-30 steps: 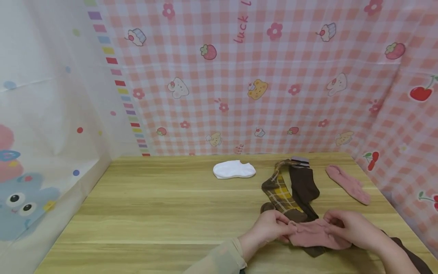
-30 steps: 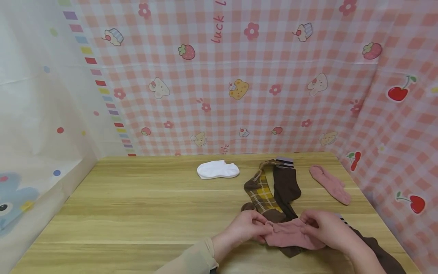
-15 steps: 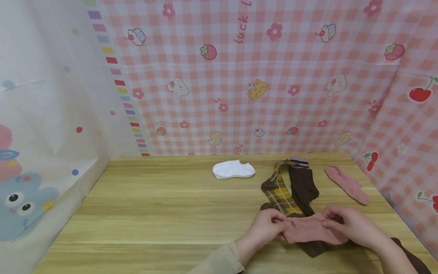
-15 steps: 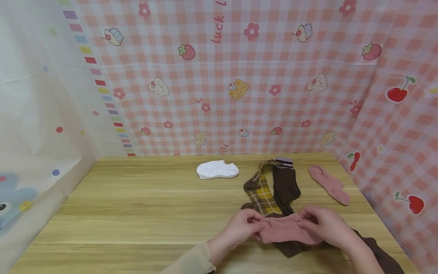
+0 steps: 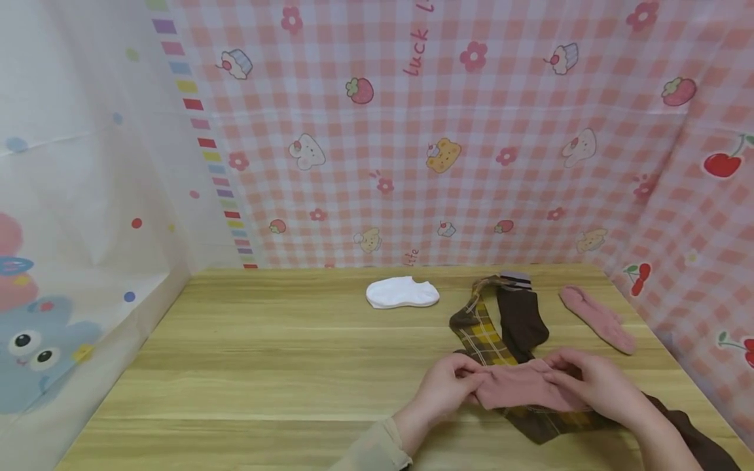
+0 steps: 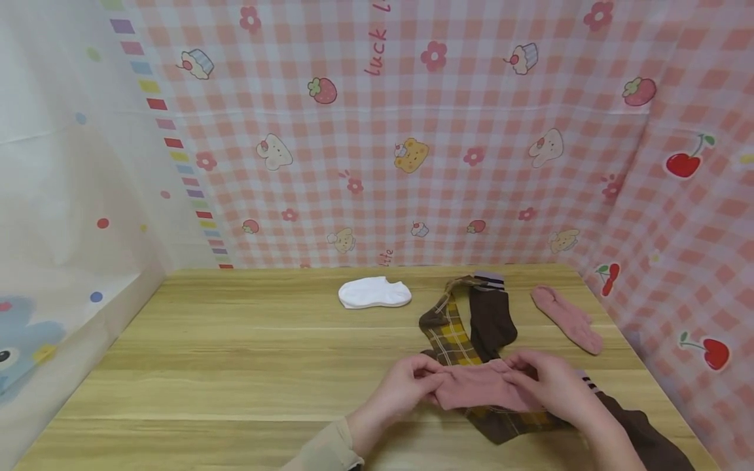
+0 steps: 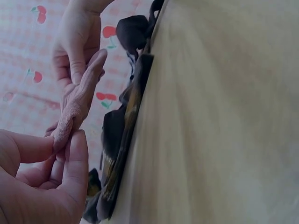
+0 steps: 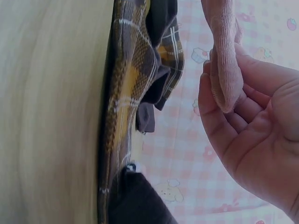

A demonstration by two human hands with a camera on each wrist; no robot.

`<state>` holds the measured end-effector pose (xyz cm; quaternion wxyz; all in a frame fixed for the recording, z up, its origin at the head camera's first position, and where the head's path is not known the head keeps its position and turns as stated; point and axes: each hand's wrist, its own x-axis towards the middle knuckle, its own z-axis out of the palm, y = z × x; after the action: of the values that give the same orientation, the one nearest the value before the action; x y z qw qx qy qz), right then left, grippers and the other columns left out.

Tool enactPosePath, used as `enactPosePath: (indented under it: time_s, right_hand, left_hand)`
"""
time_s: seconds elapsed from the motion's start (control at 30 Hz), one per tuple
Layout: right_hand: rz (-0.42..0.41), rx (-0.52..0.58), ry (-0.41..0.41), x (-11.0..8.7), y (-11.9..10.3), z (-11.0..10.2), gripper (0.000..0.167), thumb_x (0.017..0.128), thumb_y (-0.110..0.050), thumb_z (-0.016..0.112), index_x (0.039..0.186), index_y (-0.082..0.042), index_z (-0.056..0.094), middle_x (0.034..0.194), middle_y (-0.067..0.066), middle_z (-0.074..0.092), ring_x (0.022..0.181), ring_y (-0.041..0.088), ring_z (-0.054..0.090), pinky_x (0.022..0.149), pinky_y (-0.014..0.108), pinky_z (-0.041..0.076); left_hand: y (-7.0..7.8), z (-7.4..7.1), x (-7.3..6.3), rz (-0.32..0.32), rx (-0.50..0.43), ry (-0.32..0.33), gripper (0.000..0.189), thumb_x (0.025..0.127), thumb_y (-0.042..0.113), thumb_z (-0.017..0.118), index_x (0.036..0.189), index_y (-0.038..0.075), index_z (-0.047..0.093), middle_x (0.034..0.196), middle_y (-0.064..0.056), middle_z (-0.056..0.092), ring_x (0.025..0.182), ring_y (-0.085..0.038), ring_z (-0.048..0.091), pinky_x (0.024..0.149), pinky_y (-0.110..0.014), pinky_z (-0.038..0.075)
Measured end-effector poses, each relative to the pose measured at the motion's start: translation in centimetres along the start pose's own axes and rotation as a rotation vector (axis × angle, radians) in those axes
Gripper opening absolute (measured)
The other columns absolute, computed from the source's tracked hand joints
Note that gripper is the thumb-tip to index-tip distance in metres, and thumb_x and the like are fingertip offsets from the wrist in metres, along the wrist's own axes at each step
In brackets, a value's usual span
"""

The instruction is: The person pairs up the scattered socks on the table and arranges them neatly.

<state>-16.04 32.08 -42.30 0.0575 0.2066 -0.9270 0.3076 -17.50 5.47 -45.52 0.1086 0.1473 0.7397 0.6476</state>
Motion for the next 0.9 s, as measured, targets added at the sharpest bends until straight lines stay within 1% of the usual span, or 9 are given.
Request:
enactPosePath:
  time_s: [0.1, 0.17, 0.33, 0.43, 0.53, 0.7, 0.8, 0.9]
  right_hand:
    - [0.011, 0.002, 0.015, 0.3, -0.3, 0.3, 0.009, 0.09, -0.012, 0.073, 0.092, -0.02, 0.069, 0.083, -0.018, 0.063, 0.07, -0.001, 0.055, 0.059, 0.023, 0.047]
    - [0.0, -0.004, 0.029, 0.5, -0.5, 0.5, 0.01, 0.089, -0.012, 0.073, 0.092, -0.02, 0.068, 0.082, -0.018, 0.063, 0.07, -0.001, 0.055, 0.059, 0.023, 0.047]
    - [-0.037, -0.015, 0.049, 1.2, -1.0, 1.1, 0.013, 0.089, -0.009, 0.073, 0.092, -0.021, 0.067, 0.081, -0.019, 0.061, 0.07, -0.001, 0.054, 0.06, 0.023, 0.047]
    - [-0.039, -0.018, 0.049, 1.7, -1.3, 1.4, 0.015, 0.089, -0.009, 0.073, 0.093, -0.022, 0.067, 0.082, -0.019, 0.061, 0.071, -0.001, 0.054, 0.061, 0.023, 0.047]
    - [-0.042, -0.005, 0.049, 2.3, -1.6, 1.8, 0.014, 0.089, -0.009, 0.073, 0.093, -0.021, 0.067, 0.082, -0.018, 0.061, 0.072, 0.0, 0.054, 0.061, 0.024, 0.048]
    - [-0.062, 0.014, 0.054, 3.3, -2.2, 2.5, 0.014, 0.089, -0.009, 0.073, 0.091, -0.021, 0.067, 0.082, -0.016, 0.062, 0.07, 0.001, 0.053, 0.06, 0.024, 0.046]
    - [-0.054, 0.029, 0.06, 3.9, -2.5, 3.0, 0.014, 0.09, -0.008, 0.072, 0.091, -0.021, 0.067, 0.082, -0.015, 0.062, 0.068, 0.001, 0.054, 0.059, 0.024, 0.046]
    - [-0.058, 0.05, 0.063, 4.6, -2.8, 3.4, 0.012, 0.091, -0.008, 0.072, 0.091, -0.02, 0.067, 0.082, -0.014, 0.061, 0.068, 0.002, 0.053, 0.059, 0.024, 0.046]
  left_hand:
    - [0.0, -0.6, 0.1, 0.006, -0.018, 0.001, 0.007, 0.09, 0.003, 0.07, 0.092, -0.003, 0.071, 0.075, 0.002, 0.065, 0.061, -0.004, 0.057, 0.058, -0.026, 0.056]
    - [0.0, -1.0, 0.2, 0.011, -0.01, 0.009, 0.007, 0.091, 0.003, 0.069, 0.092, -0.003, 0.071, 0.075, 0.002, 0.065, 0.061, -0.004, 0.057, 0.058, -0.026, 0.056]
    - [-0.3, -2.0, 0.4, 0.036, 0.019, 0.037, 0.007, 0.092, 0.002, 0.067, 0.093, -0.003, 0.07, 0.077, 0.002, 0.065, 0.063, -0.003, 0.056, 0.058, -0.024, 0.054]
    - [-0.4, -2.5, 0.5, 0.046, 0.03, 0.052, 0.007, 0.092, 0.002, 0.067, 0.093, -0.004, 0.07, 0.078, 0.002, 0.065, 0.064, -0.003, 0.055, 0.058, -0.024, 0.054]
    - [-0.4, -3.1, 0.6, 0.055, 0.036, 0.067, 0.006, 0.092, 0.001, 0.067, 0.093, -0.004, 0.07, 0.079, 0.0, 0.065, 0.064, -0.004, 0.056, 0.059, -0.026, 0.055]
    - [-0.2, -4.4, 0.7, 0.078, 0.084, 0.093, 0.006, 0.091, 0.002, 0.068, 0.092, -0.004, 0.071, 0.082, -0.004, 0.067, 0.069, -0.006, 0.056, 0.061, -0.021, 0.052]
    - [-0.2, -5.2, 0.9, 0.091, 0.112, 0.106, 0.006, 0.091, 0.002, 0.068, 0.092, -0.004, 0.07, 0.083, -0.005, 0.067, 0.071, -0.006, 0.056, 0.062, -0.02, 0.05]
    - [-0.3, -6.0, 1.1, 0.092, 0.106, 0.114, 0.007, 0.091, 0.001, 0.067, 0.093, -0.006, 0.07, 0.083, -0.007, 0.067, 0.071, -0.007, 0.056, 0.061, -0.02, 0.05]
